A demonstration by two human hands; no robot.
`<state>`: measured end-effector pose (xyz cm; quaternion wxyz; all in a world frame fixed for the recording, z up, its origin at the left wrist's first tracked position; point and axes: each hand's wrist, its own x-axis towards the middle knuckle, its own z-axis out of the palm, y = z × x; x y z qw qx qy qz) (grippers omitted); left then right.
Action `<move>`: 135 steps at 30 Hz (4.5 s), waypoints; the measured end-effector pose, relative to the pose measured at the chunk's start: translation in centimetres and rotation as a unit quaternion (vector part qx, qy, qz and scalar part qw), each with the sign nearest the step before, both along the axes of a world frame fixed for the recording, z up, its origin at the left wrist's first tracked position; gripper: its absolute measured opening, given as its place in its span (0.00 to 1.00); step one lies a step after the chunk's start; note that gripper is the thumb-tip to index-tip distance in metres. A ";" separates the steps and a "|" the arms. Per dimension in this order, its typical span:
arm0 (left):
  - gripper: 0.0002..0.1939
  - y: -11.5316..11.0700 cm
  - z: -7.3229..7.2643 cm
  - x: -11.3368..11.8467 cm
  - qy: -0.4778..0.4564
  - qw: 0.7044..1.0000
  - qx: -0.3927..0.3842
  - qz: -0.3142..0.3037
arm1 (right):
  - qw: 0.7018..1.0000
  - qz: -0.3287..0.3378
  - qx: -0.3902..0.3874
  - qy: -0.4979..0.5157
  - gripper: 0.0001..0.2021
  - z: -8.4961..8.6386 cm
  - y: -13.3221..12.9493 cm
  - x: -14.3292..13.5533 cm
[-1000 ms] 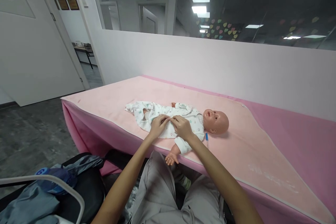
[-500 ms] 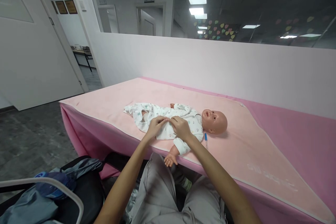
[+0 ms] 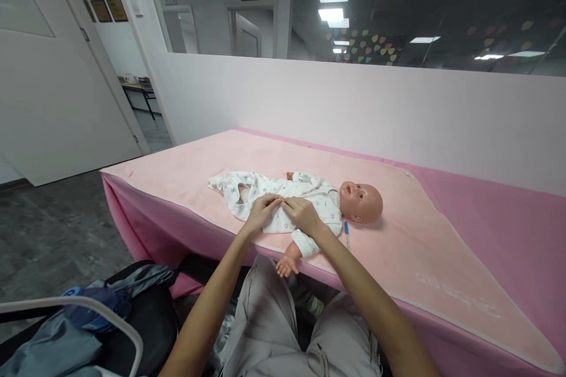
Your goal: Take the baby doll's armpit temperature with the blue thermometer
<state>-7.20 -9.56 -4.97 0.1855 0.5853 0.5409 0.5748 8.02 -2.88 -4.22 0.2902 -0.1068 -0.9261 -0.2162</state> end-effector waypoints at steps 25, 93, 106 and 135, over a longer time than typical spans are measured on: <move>0.12 -0.5 0.1 0.0 0.055 0.998 0.019 -0.022 | 0.981 -0.022 -0.133 0.136 0.12 -0.6 0.1 0.0; 0.16 10.5 3.5 5.1 -0.110 0.968 -0.078 -0.214 | 0.894 -0.403 -0.142 0.136 0.11 6.2 -3.2 10.0; 0.20 10.6 4.2 5.3 0.073 0.976 -0.153 -0.137 | 0.910 -0.396 -0.116 0.048 0.13 2.7 3.1 2.6; 0.29 14.6 3.9 4.5 0.373 0.896 -0.222 0.094 | 0.901 -0.361 -0.242 0.016 0.15 7.4 3.2 6.5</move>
